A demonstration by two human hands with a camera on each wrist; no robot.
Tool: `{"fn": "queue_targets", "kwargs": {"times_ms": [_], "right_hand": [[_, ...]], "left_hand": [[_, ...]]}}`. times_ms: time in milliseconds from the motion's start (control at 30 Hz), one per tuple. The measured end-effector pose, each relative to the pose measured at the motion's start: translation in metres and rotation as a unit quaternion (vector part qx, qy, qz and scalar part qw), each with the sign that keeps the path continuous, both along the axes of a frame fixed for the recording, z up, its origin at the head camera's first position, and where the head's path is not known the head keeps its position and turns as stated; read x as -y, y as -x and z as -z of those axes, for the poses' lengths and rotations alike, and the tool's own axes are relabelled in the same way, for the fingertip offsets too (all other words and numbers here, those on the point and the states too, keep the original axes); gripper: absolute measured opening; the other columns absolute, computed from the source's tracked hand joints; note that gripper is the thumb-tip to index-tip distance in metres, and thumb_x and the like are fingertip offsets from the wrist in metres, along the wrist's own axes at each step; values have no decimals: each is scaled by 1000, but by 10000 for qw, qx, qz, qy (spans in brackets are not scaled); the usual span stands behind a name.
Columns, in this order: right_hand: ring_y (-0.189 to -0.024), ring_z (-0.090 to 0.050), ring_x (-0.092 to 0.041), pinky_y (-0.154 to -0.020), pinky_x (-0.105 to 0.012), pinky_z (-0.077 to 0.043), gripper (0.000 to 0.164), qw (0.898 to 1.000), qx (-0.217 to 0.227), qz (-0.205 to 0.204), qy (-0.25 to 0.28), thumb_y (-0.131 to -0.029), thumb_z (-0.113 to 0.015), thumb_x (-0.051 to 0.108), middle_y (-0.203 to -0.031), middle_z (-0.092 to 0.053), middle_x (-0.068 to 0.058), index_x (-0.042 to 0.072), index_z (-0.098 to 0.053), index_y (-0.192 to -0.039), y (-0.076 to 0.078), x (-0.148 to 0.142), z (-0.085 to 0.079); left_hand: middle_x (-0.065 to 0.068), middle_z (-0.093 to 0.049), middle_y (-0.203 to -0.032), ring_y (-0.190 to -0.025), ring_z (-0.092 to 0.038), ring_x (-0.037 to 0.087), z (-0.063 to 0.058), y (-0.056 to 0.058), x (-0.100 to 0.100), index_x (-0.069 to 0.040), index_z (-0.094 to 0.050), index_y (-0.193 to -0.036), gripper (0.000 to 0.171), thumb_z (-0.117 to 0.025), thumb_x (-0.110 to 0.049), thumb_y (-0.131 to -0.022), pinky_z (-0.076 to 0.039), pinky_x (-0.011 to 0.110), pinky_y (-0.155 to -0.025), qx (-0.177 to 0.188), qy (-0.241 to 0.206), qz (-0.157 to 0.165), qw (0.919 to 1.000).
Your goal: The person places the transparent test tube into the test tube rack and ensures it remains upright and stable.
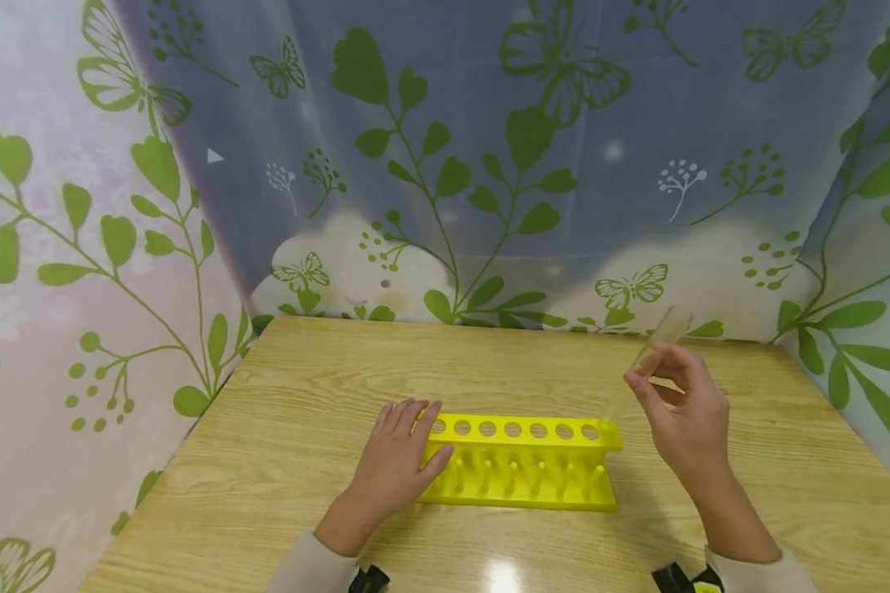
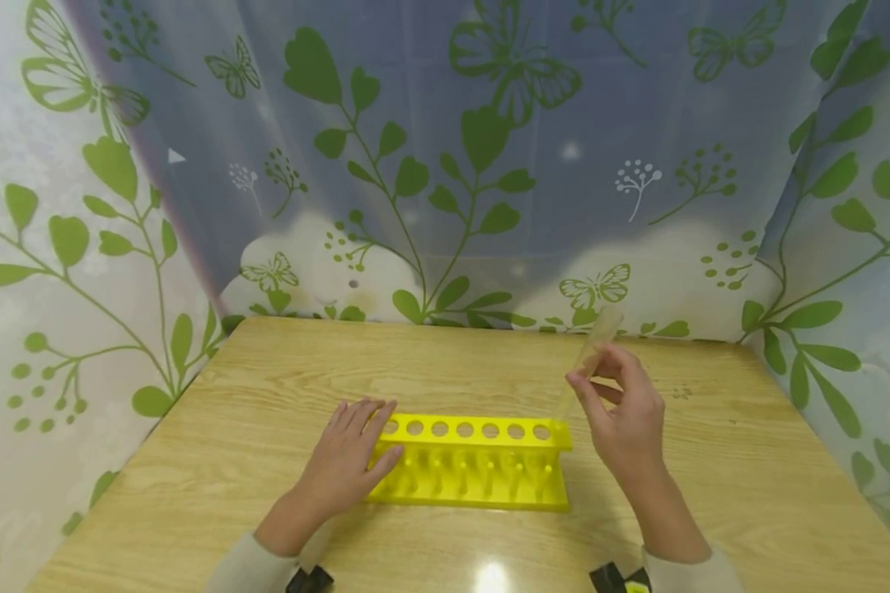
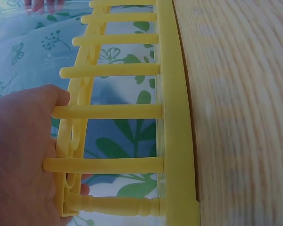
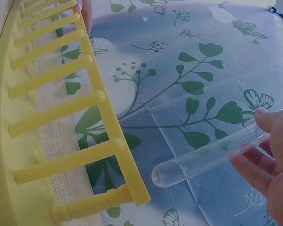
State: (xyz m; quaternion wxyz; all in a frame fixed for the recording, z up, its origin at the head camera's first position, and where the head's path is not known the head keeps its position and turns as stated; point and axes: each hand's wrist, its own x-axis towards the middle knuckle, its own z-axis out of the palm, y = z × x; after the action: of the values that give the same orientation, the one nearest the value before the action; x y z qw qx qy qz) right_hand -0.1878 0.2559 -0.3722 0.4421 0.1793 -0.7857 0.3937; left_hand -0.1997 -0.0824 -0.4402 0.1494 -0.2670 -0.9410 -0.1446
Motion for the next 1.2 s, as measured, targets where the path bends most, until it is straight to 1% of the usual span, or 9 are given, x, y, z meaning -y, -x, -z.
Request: {"fn": "queue_targets", "kwargs": {"times_ms": [167,400,500,700,900,1033,1200], "right_hand": [[-91,-60,9,-74,-7,-49,54,9999,-51,-137,35,-70,-73,-22,-92,-62,-2,-11,-55,-120,0,2,0],[-91,-61,9,-74,-7,-49,57,9997,-79,-235,-15,-69,-73,-24,-89,-61,-14,-11,-54,-121,-1,5,-1],[-92,-60,9,-74,-7,-49,56,9997,-83,-237,-15,-69,-72,-24,-89,-61,-13,-12,-54,-120,-1,6,-1],[-91,-61,8,-73,-7,-49,54,9998,-50,-216,-19,-71,-73,-22,-91,-62,-6,-11,-55,-121,-1,7,0],[-91,-59,11,-73,-6,-49,54,9998,68,-150,-60,-70,-73,-22,-90,-61,-4,-11,-55,-119,-2,9,0],[-91,-58,13,-73,-5,-48,55,9998,167,-105,-94,-68,-74,-23,-89,-62,-9,-11,-55,-119,-2,9,1],[-90,-56,15,-72,-4,-46,61,9997,112,-63,-190,-64,-74,-26,-87,-61,-18,-12,-54,-120,0,8,4]], "left_hand": [[12,-50,-136,-129,-43,32,0,0,0,-6,-45,-144,59,-53,-42,-98,-24,56,-113,9,-26,18,10000],[13,-50,-136,-129,-43,33,0,0,0,-6,-45,-144,59,-53,-42,-98,-24,56,-113,69,-35,31,10000],[13,-49,-137,-130,-42,33,-1,-1,0,-6,-44,-144,59,-52,-42,-98,-23,56,-113,110,-1,-4,9999],[12,-48,-138,-131,-41,32,-1,-1,0,-6,-44,-145,60,-51,-43,-98,-22,55,-114,145,37,-51,9999],[12,-48,-137,-131,-41,32,-1,-1,0,-6,-44,-144,60,-52,-43,-98,-23,56,-114,149,17,-30,9999],[12,-48,-137,-131,-41,32,-1,-1,0,-6,-44,-145,60,-51,-43,-98,-23,56,-114,161,14,-25,9999],[12,-48,-137,-131,-41,32,-1,-1,0,-7,-43,-145,60,-51,-43,-98,-22,56,-114,216,-13,-8,9998]]}}
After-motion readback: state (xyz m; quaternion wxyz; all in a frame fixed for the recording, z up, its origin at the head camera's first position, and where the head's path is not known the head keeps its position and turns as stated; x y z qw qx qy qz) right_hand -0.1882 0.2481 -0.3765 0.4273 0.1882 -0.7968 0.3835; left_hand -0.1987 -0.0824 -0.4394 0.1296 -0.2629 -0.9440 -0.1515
